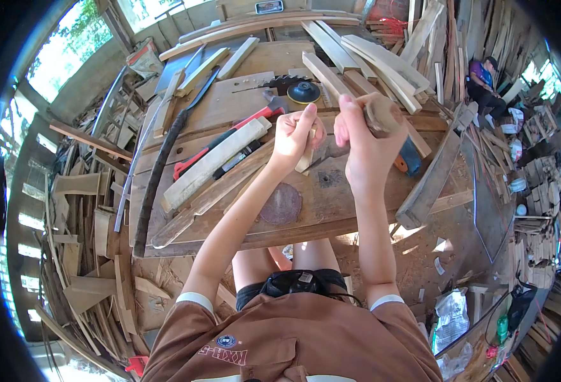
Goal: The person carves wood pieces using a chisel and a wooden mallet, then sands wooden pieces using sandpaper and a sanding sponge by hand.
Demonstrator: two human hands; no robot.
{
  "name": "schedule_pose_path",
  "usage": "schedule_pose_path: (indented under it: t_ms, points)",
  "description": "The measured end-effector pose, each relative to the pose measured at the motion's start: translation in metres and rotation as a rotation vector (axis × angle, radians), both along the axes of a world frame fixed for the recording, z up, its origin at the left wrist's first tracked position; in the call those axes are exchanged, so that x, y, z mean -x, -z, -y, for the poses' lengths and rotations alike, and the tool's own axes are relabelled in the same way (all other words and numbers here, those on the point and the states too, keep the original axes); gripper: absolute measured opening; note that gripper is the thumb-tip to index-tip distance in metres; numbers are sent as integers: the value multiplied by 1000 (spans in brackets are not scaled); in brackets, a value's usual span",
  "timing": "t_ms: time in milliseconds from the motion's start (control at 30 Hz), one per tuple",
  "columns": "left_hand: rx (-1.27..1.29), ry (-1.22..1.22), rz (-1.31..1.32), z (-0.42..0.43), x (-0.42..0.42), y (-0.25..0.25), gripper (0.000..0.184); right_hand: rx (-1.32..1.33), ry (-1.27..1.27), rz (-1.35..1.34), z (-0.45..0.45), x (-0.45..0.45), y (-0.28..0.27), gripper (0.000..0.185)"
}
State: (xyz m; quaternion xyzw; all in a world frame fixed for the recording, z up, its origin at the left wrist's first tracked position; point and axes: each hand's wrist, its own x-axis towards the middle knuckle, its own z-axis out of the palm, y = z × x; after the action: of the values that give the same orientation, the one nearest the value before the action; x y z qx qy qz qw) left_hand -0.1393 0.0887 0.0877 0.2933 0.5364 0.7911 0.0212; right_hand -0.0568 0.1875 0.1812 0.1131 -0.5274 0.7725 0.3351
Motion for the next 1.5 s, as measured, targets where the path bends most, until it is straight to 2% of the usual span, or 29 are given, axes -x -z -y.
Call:
schedule_pose_path:
  t_ms: [167, 267, 333, 467, 567, 600, 733, 900, 1067, 1233, 1333, 1500]
  points:
    - [-4, -7, 35, 0, -3, -2, 62, -167, 65, 77, -13, 9, 11, 10]
    - [-25, 6, 38, 0, -4, -1, 62, -35, -109, 5, -19, 5, 4, 14]
    - [-24, 1, 34, -1, -4, 0, 61, -158, -27, 60, -24, -1, 4, 14]
    - [72, -80, 12, 2, -5, -4, 58, -356, 100, 137, -11, -21, 7, 26]
    - [58, -105, 37, 4, -18, -17, 57, -426, 50, 72, -7, -21, 15, 29]
    - [38, -100, 51, 5, -21, -19, 57, -428, 90, 31, -6, -18, 17, 30]
    - [100, -17, 35, 8, -13, -10, 59, -278, -47, 38, -7, -5, 19, 12]
    - [25, -31, 168, 0, -13, -4, 56, -139, 3, -25, 0, 7, -4, 20]
    - [-8, -57, 107, -3, -12, -4, 62, -169, 72, -32, 17, 4, -28, 19]
    - [6, -90, 151, -3, -17, -5, 63, -184, 130, -13, 24, 4, -25, 19]
    - [12, -113, 158, -2, -21, -6, 62, -224, 138, 17, 27, 13, -4, 19]
    - [-14, -93, 147, -2, -20, -6, 61, -126, 190, -11, 25, 4, -10, 19]
